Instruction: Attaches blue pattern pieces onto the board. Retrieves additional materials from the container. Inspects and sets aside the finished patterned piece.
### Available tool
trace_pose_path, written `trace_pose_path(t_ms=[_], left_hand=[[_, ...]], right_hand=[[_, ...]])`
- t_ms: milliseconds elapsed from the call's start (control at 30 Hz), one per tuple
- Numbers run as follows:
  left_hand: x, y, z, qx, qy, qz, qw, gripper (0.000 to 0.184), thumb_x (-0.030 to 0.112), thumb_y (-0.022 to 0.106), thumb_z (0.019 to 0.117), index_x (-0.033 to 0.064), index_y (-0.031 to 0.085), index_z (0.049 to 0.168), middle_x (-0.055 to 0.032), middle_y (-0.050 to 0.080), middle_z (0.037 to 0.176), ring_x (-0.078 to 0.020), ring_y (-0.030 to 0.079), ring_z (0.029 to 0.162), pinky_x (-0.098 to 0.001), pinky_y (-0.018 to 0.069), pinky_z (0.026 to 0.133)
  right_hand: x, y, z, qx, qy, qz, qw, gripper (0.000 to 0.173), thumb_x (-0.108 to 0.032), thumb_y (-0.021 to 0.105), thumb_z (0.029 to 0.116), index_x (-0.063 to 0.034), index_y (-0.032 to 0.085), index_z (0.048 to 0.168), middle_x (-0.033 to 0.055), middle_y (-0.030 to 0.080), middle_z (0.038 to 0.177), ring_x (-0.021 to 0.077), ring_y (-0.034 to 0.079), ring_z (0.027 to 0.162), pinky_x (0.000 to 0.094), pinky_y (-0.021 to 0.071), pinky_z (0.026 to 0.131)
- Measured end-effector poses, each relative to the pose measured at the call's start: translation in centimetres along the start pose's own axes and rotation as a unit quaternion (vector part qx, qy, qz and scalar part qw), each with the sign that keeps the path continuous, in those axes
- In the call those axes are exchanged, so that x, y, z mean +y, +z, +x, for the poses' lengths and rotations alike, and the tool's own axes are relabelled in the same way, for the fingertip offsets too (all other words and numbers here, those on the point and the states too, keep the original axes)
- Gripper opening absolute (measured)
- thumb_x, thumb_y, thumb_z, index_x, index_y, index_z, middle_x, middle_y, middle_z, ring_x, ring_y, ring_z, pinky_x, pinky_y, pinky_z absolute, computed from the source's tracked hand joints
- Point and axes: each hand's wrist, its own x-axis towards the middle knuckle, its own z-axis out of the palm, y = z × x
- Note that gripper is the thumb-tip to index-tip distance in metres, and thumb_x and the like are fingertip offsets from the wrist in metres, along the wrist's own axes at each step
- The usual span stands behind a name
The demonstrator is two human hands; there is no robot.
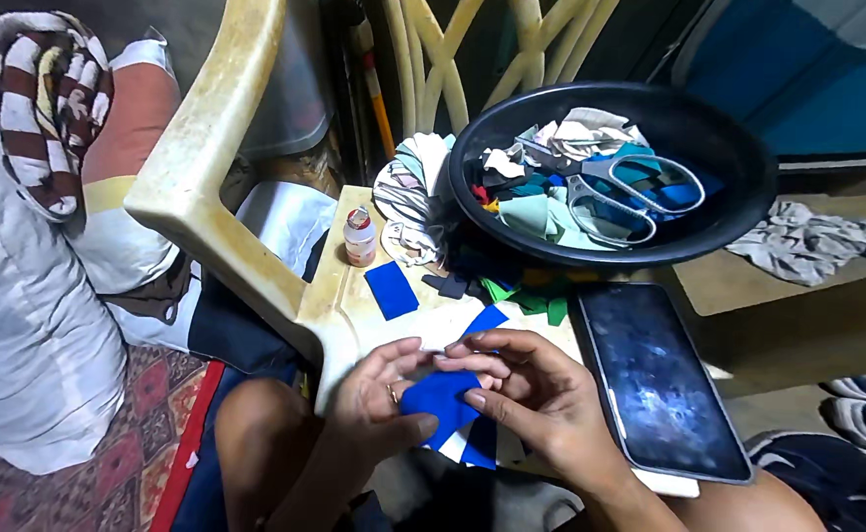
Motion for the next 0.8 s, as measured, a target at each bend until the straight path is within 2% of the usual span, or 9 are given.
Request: trace_pose_path(t_ms=[33,100,133,300,400,500,600,700,800], left_hand=[[0.3,0.1,0.1,-0.002,-0.029,-0.004,1.0,0.056,0.005,0.073,0.0869,-0.0088,0.049,0.135,-0.0064,0.071,0.12,-0.0129,0.071,0.103,-0.0297,0.0598,0.088],[0.8,0.8,0.2,0.023,-0.055,0.032,0.998,0.032,0.0,0.072,0.0859,-0.0024,0.064,0.116,0.0018,0.073,0.093,-0.004,0.069,0.081,-0.0198,0.0586,0.071],[0.9,1.0,0.2,0.028,-0.045,0.046,0.998,0.027,-0.004,0.072,0.085,-0.0011,0.066,0.111,0.0029,0.073,0.089,-0.0028,0.068,0.078,-0.0187,0.0582,0.07],[1.4,1.0,0.9,-0.014,0.052,0.059,0.997,0.032,-0.01,0.073,0.0825,-0.0005,0.065,0.112,-0.0007,0.072,0.109,-0.006,0.07,0.094,-0.0236,0.0608,0.083],[2.0,0.9,1.1,-0.063,0.102,0.079,0.99,0.028,-0.006,0.074,0.0849,0.0019,0.068,0.111,0.0,0.069,0.114,-0.0057,0.068,0.103,-0.0234,0.0592,0.09],[2.5,0.6,1.5,-0.109,0.132,0.108,0.979,0.024,-0.004,0.073,0.0883,0.0017,0.068,0.111,-0.0014,0.068,0.118,-0.0058,0.066,0.108,-0.0228,0.0582,0.092],[3.2,0.4,1.4,-0.111,0.109,0.158,0.975,0.021,-0.004,0.072,0.0883,-0.0026,0.066,0.109,-0.0051,0.067,0.12,-0.0069,0.068,0.106,-0.0232,0.0605,0.089],[3.3,0.4,1.2,-0.056,0.08,0.216,0.972,0.024,-0.006,0.075,0.0836,-0.0084,0.066,0.106,-0.0106,0.066,0.12,-0.0065,0.071,0.093,-0.0212,0.0626,0.079],[2.8,0.5,1.0,0.043,0.018,0.224,0.974,0.028,-0.01,0.075,0.0792,-0.0069,0.065,0.105,-0.0116,0.068,0.117,-0.0071,0.072,0.076,-0.0212,0.0628,0.066]], right_hand=[[0.0,0.0,0.0,-0.011,-0.004,0.0,1.0,0.039,0.003,0.069,0.0901,-0.0079,0.062,0.127,0.0042,0.071,0.124,0.013,0.071,0.109,0.0243,0.06,0.091],[0.1,-0.2,0.0,-0.021,-0.012,0.002,1.0,0.04,0.001,0.07,0.0899,-0.0097,0.063,0.127,0.0034,0.07,0.125,0.0116,0.07,0.109,0.0234,0.0596,0.089],[0.2,-0.3,0.0,-0.022,-0.014,0.005,1.0,0.04,0.0,0.071,0.0895,-0.0098,0.063,0.128,0.0035,0.069,0.126,0.0114,0.069,0.109,0.0232,0.0594,0.088],[0.3,-0.7,0.1,-0.036,0.067,0.044,0.996,0.046,-0.028,0.068,0.0959,-0.0042,0.055,0.133,0.0023,0.067,0.125,0.0095,0.067,0.109,0.0229,0.0573,0.087],[0.2,-0.7,0.0,-0.058,0.154,0.126,0.978,0.053,-0.047,0.06,0.0996,-0.0074,0.053,0.133,-0.0006,0.07,0.113,0.0083,0.069,0.098,0.0236,0.059,0.082],[0.2,-1.1,-0.1,-0.096,0.199,0.209,0.953,0.061,-0.059,0.059,0.0962,-0.0116,0.055,0.135,-0.001,0.073,0.105,0.0051,0.069,0.092,0.0211,0.0569,0.08],[0.1,-0.9,0.0,-0.096,0.183,0.246,0.947,0.049,-0.033,0.07,0.0958,-0.0116,0.053,0.136,-0.001,0.074,0.106,0.0056,0.071,0.094,0.0233,0.0577,0.086],[-0.2,-0.4,0.0,-0.016,0.144,0.161,0.976,0.038,0.001,0.073,0.0871,-0.0098,0.058,0.121,-0.0032,0.074,0.098,0.0043,0.072,0.086,0.0211,0.0605,0.08],[0.0,-0.2,0.0,0.037,0.082,-0.02,0.996,0.018,0.0,0.071,0.0867,-0.0123,0.068,0.099,-0.009,0.071,0.097,-0.0026,0.066,0.084,0.0144,0.0567,0.075]])
